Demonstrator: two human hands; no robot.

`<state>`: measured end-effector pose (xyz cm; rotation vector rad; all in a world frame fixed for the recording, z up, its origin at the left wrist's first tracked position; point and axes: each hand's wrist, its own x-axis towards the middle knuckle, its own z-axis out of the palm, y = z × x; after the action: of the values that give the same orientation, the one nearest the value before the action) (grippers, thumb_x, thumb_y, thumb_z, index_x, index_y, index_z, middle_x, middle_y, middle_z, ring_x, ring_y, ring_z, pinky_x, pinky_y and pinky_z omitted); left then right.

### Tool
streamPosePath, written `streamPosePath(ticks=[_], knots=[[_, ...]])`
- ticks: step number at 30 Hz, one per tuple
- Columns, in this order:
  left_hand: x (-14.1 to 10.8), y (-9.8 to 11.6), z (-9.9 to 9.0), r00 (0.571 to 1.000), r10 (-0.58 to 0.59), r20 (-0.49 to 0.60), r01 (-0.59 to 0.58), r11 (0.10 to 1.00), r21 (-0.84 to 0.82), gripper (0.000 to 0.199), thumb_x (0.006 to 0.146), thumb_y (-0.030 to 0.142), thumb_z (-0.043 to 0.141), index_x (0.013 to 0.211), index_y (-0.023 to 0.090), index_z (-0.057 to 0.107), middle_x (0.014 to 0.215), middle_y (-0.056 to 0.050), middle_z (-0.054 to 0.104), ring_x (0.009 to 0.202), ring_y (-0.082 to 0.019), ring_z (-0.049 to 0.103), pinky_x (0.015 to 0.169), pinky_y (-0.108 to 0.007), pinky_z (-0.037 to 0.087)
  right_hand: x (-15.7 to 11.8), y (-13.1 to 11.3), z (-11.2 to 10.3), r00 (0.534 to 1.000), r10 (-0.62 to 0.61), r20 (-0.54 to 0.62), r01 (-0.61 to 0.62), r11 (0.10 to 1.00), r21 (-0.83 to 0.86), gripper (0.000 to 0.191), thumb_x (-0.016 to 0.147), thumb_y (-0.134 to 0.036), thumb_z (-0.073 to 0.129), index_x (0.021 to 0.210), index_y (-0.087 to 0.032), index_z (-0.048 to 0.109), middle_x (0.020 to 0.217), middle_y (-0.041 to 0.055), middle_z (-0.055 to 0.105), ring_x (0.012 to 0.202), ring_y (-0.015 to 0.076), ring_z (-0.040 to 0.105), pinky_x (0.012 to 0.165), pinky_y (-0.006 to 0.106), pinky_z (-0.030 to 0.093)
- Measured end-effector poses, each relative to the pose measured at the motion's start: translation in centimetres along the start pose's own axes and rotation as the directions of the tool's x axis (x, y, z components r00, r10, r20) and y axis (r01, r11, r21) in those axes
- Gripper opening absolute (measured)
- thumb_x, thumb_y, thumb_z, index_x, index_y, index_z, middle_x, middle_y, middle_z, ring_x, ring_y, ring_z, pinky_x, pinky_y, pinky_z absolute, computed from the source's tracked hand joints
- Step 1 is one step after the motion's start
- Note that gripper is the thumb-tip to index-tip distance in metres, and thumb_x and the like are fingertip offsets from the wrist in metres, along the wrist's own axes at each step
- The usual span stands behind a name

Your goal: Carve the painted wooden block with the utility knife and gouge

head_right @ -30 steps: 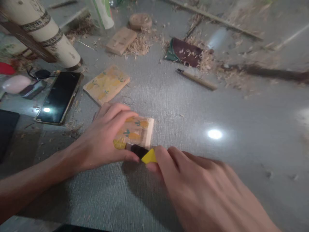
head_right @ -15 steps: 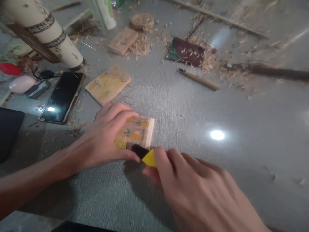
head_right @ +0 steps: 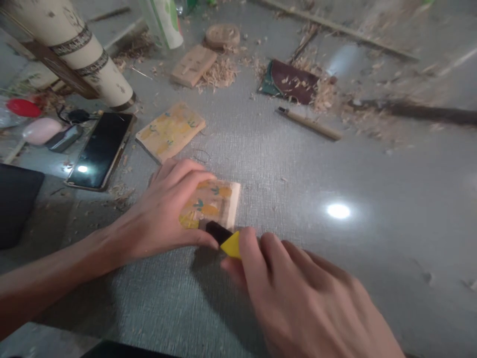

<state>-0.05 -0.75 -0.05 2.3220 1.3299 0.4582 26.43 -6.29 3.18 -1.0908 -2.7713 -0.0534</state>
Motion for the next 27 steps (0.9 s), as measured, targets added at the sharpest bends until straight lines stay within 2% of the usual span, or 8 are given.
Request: streamPosePath(ticks=[3, 8, 13, 16, 21, 27], knots=[[0.0, 0.1, 0.0, 1.0, 0.007, -0.005, -0.007, 1.0, -0.005, 0.092, 0.088, 0.095, 0.056, 0.131, 0.014, 0.064, 0.134, -0.018, 0.062, 0.124, -0.039, 0.055, 0.108, -0.061, 0.045, -0.1, 0.2, 0.0, 1.0, -0.01, -0.001, 0.01, 1.0, -0.01, 0.035, 0.118, -0.041, 0.034, 0.114, -0.02, 0.06, 0.075, -0.0026, 0.057, 0.047, 0.0154, 0.057, 0.041, 0.036, 0.031], [0.0, 0.7, 0.1, 0.999, 0.025, 0.023, -0.023, 0.997, -0.069, 0.073, 0.098, 0.083, 0.057, 0.123, 0.015, 0.066, 0.127, -0.014, 0.065, 0.119, -0.035, 0.057, 0.104, -0.057, 0.045, 0.1, 0.5, 0.1, 1.0, 0.01, -0.014, -0.01, 0.999, -0.045, 0.033, 0.117, -0.039, 0.036, 0.11, -0.02, 0.062, 0.072, -0.0039, 0.05, 0.044, 0.0143, 0.045, 0.045, 0.038, 0.025], [0.0, 0.8, -0.2, 0.999, 0.012, 0.039, -0.008, 0.992, -0.122, 0.079, 0.088, 0.09, 0.064, 0.121, 0.019, 0.066, 0.126, -0.012, 0.065, 0.117, -0.034, 0.057, 0.103, -0.056, 0.045, 0.3, 1.2, -0.1, 1.0, -0.028, -0.007, 0.028, 0.996, 0.089, 0.03, 0.117, -0.038, 0.039, 0.1, -0.023, 0.059, 0.071, -0.0046, 0.053, 0.047, 0.013, 0.051, 0.047, 0.037, 0.025], [0.0, 0.9, -0.4, 0.999, -0.004, 0.048, 0.009, 0.994, -0.108, 0.083, 0.083, 0.093, 0.066, 0.12, 0.019, 0.066, 0.125, -0.012, 0.065, 0.118, -0.035, 0.057, 0.106, -0.057, 0.045, 0.1, 1.9, -0.2, 0.999, -0.039, 0.008, 0.037, 0.985, 0.166, 0.029, 0.117, -0.035, 0.042, 0.093, -0.024, 0.056, 0.07, -0.0057, 0.053, 0.046, 0.0114, 0.048, 0.048, 0.036, 0.024], [0.1, 1.0, -0.6, 0.998, -0.023, 0.05, 0.026, 0.998, -0.064, 0.092, 0.072, 0.098, 0.07, 0.12, 0.02, 0.064, 0.127, -0.014, 0.064, 0.119, -0.038, 0.057, 0.105, -0.059, 0.048, -0.4, 2.4, -0.2, 0.997, -0.039, 0.07, 0.018, 0.961, 0.276, 0.026, 0.117, -0.036, 0.043, 0.103, -0.024, 0.062, 0.075, -0.0051, 0.062, 0.049, 0.0104, 0.054, 0.049, 0.035, 0.027], [0.1, 1.1, -0.5, 0.998, -0.037, 0.057, 0.039, 0.999, -0.038, 0.093, 0.066, 0.094, 0.078, 0.12, 0.021, 0.063, 0.127, -0.014, 0.062, 0.119, -0.039, 0.055, 0.105, -0.061, 0.047, 0.6, 1.3, -0.1, 0.996, 0.075, 0.042, -0.083, 0.967, 0.241, 0.041, 0.115, -0.051, 0.041, 0.098, -0.025, 0.068, 0.065, -0.0012, 0.06, 0.049, 0.0138, 0.051, 0.049, 0.029, 0.032]])
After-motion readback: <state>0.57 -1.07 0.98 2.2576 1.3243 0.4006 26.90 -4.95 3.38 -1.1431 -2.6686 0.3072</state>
